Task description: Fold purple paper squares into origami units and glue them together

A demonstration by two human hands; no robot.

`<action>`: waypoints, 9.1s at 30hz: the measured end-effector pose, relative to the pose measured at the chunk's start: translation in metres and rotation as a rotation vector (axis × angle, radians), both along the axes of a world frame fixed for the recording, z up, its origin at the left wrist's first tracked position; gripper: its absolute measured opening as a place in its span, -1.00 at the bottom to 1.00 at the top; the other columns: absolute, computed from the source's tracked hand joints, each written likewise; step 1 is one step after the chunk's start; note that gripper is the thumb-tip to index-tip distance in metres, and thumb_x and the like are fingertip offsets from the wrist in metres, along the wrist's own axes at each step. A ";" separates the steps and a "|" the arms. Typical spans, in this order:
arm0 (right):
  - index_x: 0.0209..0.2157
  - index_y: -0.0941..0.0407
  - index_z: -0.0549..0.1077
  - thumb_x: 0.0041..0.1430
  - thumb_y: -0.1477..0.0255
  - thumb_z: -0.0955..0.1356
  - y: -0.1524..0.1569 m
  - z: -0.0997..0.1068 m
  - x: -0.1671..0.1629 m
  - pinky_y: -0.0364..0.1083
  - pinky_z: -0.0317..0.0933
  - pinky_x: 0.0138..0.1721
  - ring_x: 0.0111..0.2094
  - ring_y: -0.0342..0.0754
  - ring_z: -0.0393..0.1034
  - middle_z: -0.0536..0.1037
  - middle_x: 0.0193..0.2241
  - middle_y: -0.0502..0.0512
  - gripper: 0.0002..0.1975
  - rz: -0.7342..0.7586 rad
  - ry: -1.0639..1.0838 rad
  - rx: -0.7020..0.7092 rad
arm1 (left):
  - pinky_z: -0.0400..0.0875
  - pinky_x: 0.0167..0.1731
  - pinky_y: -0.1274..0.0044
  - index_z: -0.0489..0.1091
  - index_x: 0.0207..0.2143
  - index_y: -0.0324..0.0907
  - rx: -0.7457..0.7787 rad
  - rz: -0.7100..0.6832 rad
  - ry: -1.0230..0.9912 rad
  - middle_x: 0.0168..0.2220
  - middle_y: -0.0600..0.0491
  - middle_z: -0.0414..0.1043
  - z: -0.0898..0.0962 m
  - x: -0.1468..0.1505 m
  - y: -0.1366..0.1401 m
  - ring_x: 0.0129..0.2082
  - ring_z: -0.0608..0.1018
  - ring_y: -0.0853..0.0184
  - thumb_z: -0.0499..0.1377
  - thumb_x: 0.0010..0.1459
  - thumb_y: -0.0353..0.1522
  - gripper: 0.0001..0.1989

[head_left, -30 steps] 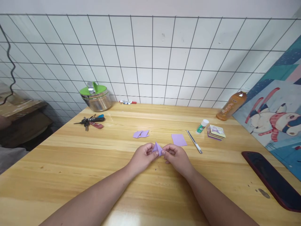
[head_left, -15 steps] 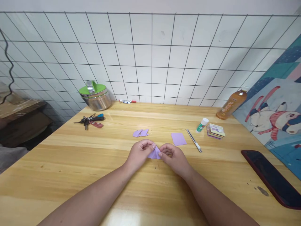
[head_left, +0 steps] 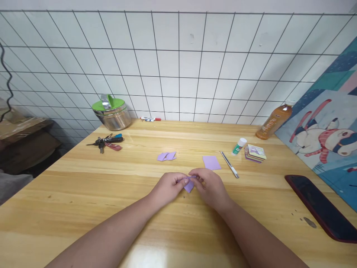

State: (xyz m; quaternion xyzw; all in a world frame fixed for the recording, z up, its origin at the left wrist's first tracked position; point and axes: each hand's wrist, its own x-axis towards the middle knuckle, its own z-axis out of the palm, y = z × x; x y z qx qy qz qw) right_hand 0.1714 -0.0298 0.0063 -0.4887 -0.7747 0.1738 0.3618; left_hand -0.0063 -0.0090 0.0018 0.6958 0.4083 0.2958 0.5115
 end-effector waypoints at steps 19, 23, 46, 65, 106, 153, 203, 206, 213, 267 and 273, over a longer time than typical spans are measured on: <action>-0.40 0.06 0.45 0.13 0.40 0.28 0.003 -0.001 -0.001 -0.11 0.29 -0.33 -0.38 -0.08 0.41 0.52 -0.41 0.05 -0.88 -0.042 0.268 -0.068 | 0.39 -0.27 0.48 0.47 -0.24 -0.26 -0.511 0.035 -0.380 -0.29 -0.12 0.53 0.002 0.002 -0.001 -0.35 0.55 0.30 0.21 0.01 -0.16 -0.63; -0.44 0.08 0.44 0.11 0.37 0.29 0.004 -0.002 -0.001 -0.16 0.25 -0.47 -0.51 -0.11 0.39 0.51 -0.51 0.01 -0.87 -0.097 0.313 -0.172 | 0.37 -0.38 0.54 0.46 -0.31 -0.27 -0.397 0.009 -0.239 -0.40 -0.07 0.53 0.002 0.004 -0.001 -0.45 0.52 0.37 0.17 0.03 -0.11 -0.61; -0.45 0.12 0.44 0.08 0.41 0.29 0.005 -0.001 -0.001 -0.18 0.23 -0.47 -0.52 -0.15 0.35 0.49 -0.53 0.01 -0.88 -0.191 0.276 -0.090 | 0.29 -0.48 0.60 0.39 -0.42 -0.24 -0.429 -0.159 -0.100 -0.54 0.05 0.47 0.001 0.000 0.001 -0.54 0.47 0.43 0.08 0.10 -0.13 -0.66; -0.48 0.18 0.49 -0.22 0.18 0.47 0.011 -0.010 -0.003 -0.20 0.29 -0.57 -0.60 -0.23 0.24 0.38 -0.62 -0.04 -0.65 -0.153 0.932 -0.744 | 0.26 -0.46 0.59 0.40 -0.47 -0.20 0.019 -0.110 0.204 -0.54 0.09 0.45 0.003 0.001 -0.003 -0.51 0.45 0.40 -0.02 0.15 -0.28 -0.72; -0.24 0.03 0.48 0.17 0.53 0.22 -0.002 0.001 0.003 -0.14 0.22 -0.22 -0.26 -0.10 0.41 0.56 -0.28 0.03 -0.76 0.108 -0.048 0.122 | 0.42 -0.31 0.52 0.48 -0.35 -0.31 -0.531 0.040 -0.325 -0.37 -0.10 0.55 0.006 -0.004 0.001 -0.41 0.56 0.33 0.24 -0.01 -0.21 -0.70; -0.55 0.14 0.38 -0.04 0.35 0.36 0.004 0.000 -0.008 -0.19 0.12 -0.53 -0.58 -0.19 0.22 0.35 -0.63 -0.07 -0.85 0.016 0.603 -0.516 | 0.28 -0.49 0.62 0.46 -0.47 -0.24 -0.040 0.141 0.007 -0.54 0.08 0.45 0.009 0.003 -0.004 -0.53 0.43 0.42 0.15 0.04 -0.25 -0.77; -0.28 -0.15 0.50 0.09 0.51 0.34 -0.005 0.010 0.005 0.14 -0.12 0.18 -0.01 -0.06 0.26 0.48 -0.08 -0.13 -0.76 0.012 -0.264 0.650 | 0.34 -0.59 0.77 0.44 -0.30 -0.21 -0.706 0.114 -0.651 -0.34 0.06 0.51 0.012 -0.004 0.001 -0.40 0.56 0.47 0.28 -0.02 -0.41 -0.82; -0.31 -0.19 0.51 0.09 0.54 0.31 -0.005 0.011 0.009 0.17 -0.11 0.17 0.06 -0.02 0.20 0.43 -0.01 -0.14 -0.71 0.045 -0.232 0.582 | 0.41 -0.44 0.71 0.45 -0.26 -0.23 -0.796 0.067 -0.679 -0.33 0.01 0.53 0.012 -0.004 0.001 -0.37 0.57 0.44 0.26 0.01 -0.41 -0.81; -0.35 -0.11 0.54 0.07 0.56 0.31 0.001 0.006 0.014 0.18 -0.01 0.13 0.18 0.07 0.04 0.29 0.11 -0.09 -0.73 0.123 -0.102 0.464 | 0.38 -0.53 0.65 0.45 -0.39 -0.26 -0.820 0.042 -0.553 -0.47 -0.01 0.51 0.014 -0.005 -0.002 -0.46 0.57 0.37 0.28 -0.02 -0.35 -0.84; -0.51 0.11 0.32 -0.04 0.39 0.36 -0.006 0.002 -0.027 -0.16 0.31 -0.48 -0.52 -0.11 0.43 0.47 -0.56 -0.01 -0.87 -0.218 0.725 -0.355 | 0.37 -0.38 0.60 0.41 -0.49 -0.21 -0.013 0.128 -0.110 -0.47 0.06 0.49 0.007 0.008 -0.007 -0.43 0.50 0.38 0.14 0.07 -0.28 -0.82; -0.20 0.07 0.26 -0.05 0.40 0.39 -0.008 0.004 -0.026 -0.17 0.31 -0.43 -0.41 -0.13 0.42 0.48 -0.39 0.00 -0.66 -0.168 0.814 -0.335 | 0.37 -0.40 0.61 0.40 -0.50 -0.21 -0.055 0.149 -0.168 -0.49 0.08 0.47 0.012 0.008 -0.008 -0.46 0.49 0.40 0.15 0.05 -0.30 -0.83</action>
